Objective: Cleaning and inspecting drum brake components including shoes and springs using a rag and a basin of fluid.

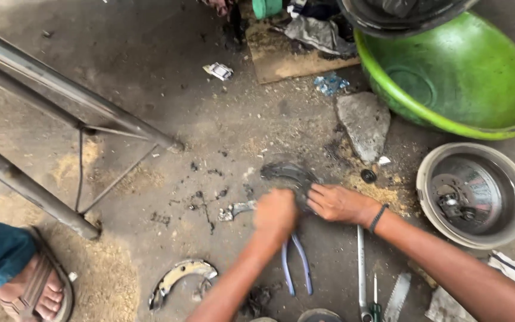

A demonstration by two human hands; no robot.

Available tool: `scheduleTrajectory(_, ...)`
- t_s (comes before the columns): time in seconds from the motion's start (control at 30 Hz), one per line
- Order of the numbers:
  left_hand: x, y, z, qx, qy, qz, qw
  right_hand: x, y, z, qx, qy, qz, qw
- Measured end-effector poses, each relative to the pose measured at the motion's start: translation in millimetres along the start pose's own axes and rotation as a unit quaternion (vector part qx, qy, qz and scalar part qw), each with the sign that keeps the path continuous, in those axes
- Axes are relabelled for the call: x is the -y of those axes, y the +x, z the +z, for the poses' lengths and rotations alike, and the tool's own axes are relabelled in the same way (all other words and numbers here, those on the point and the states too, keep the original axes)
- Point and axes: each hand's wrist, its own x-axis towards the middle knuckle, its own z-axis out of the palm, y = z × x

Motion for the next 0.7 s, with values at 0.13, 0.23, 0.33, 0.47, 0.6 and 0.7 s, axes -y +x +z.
scheduleTrajectory(0.13, 31.2, 16.8, -10.5, 0.011, 0.065, -0.029, 0.997, -5.2, -7.7, 8.3, 0.017, -0.013, 0.010, 1.000)
scheduleTrajectory(0.23, 53.7, 15.0, -15.6, -0.016, 0.045, -0.060, 0.997, -2.3, -9.5, 24.1, 0.007, -0.014, 0.017, 1.000)
scheduleTrajectory(0.33, 68.9, 16.3, -11.6, -0.049, 0.083, -0.088, 0.991, -3.2, 11.0, 22.5, 0.004, -0.027, 0.016, 0.999)
scheduleTrajectory(0.47, 61.0, 9.1, 12.9, -0.048, 0.027, -0.164, 0.985, 7.3, 21.4, 0.7, -0.022, -0.007, 0.022, 0.999)
scheduleTrajectory(0.6, 53.5, 17.7, 8.8, -0.081, 0.026, -0.138, 0.987, 0.0, 38.9, -9.7, -0.025, 0.015, 0.025, 0.999)
scheduleTrajectory(0.7, 44.8, 25.5, 1.2, -0.073, 0.003, -0.120, 0.990, -8.3, 35.2, -4.2, 0.011, 0.042, 0.077, 0.996)
